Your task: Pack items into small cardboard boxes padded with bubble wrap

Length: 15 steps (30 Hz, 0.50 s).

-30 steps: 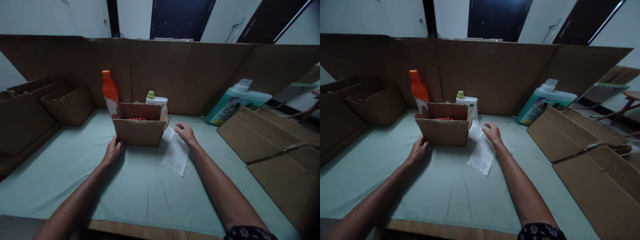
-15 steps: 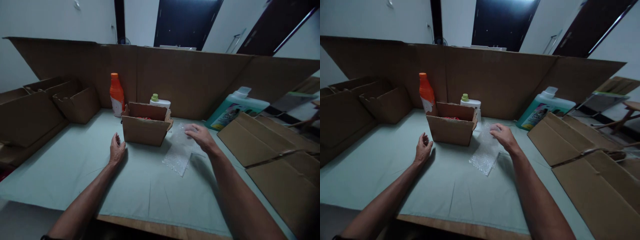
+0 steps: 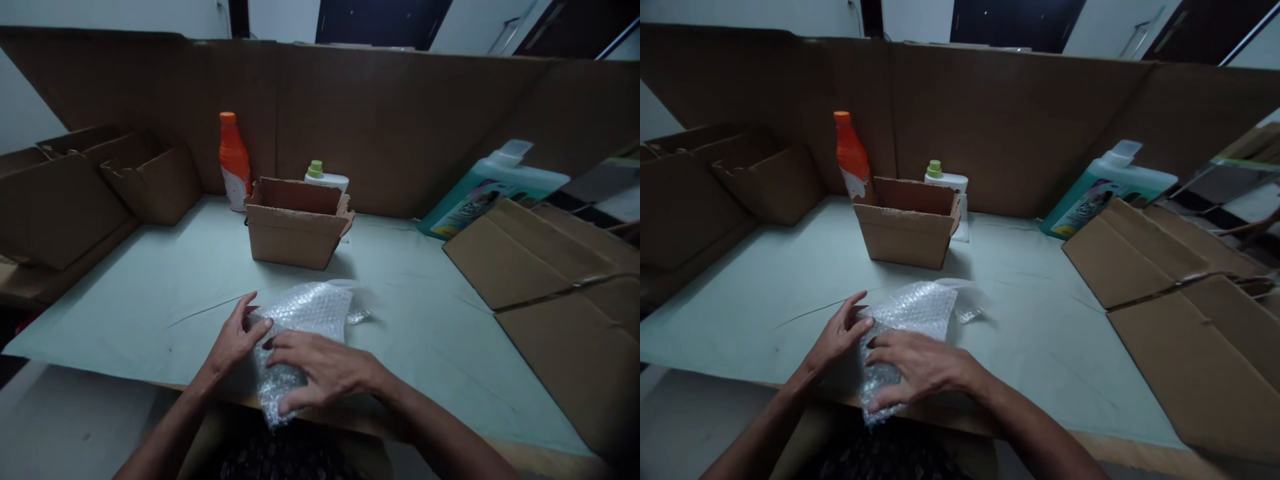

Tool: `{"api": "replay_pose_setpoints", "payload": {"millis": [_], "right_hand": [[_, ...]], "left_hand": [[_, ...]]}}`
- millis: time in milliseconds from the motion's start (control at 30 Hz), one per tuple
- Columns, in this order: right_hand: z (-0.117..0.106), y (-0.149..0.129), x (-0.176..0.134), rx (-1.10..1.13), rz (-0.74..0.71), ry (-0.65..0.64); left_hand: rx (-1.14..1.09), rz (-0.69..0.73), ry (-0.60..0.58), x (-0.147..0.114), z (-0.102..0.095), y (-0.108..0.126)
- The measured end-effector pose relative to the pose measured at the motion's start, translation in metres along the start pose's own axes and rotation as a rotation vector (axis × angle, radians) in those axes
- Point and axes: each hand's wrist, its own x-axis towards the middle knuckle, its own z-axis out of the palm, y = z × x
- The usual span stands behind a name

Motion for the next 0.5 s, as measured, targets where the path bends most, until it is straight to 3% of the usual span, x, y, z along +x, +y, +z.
{"api": "replay_pose_setpoints", "payload": {"millis": [133,233,400,500], "right_hand": [[-0.016,0.011,-0.023,0.011,0.192,0.147],[-0.017,0.015,-0.026,-0.080,0.240,0.175],[-0.011,0.035,0.010,-0.266,0.242,0.247],[-0.010,0.060,0.039,-0.390,0.259,0.260]], "left_hand": [[0.148,0.079,-0.015,0.001,0.005,-0.009],[0.176,0.110,0.003,0.003,0.012,-0.006],[-0.110,-0.075,-0.290,-0.004,0.004,0.019],[-0.142,-0.192,-0.244,-0.011,-0.011,0.021]]}}
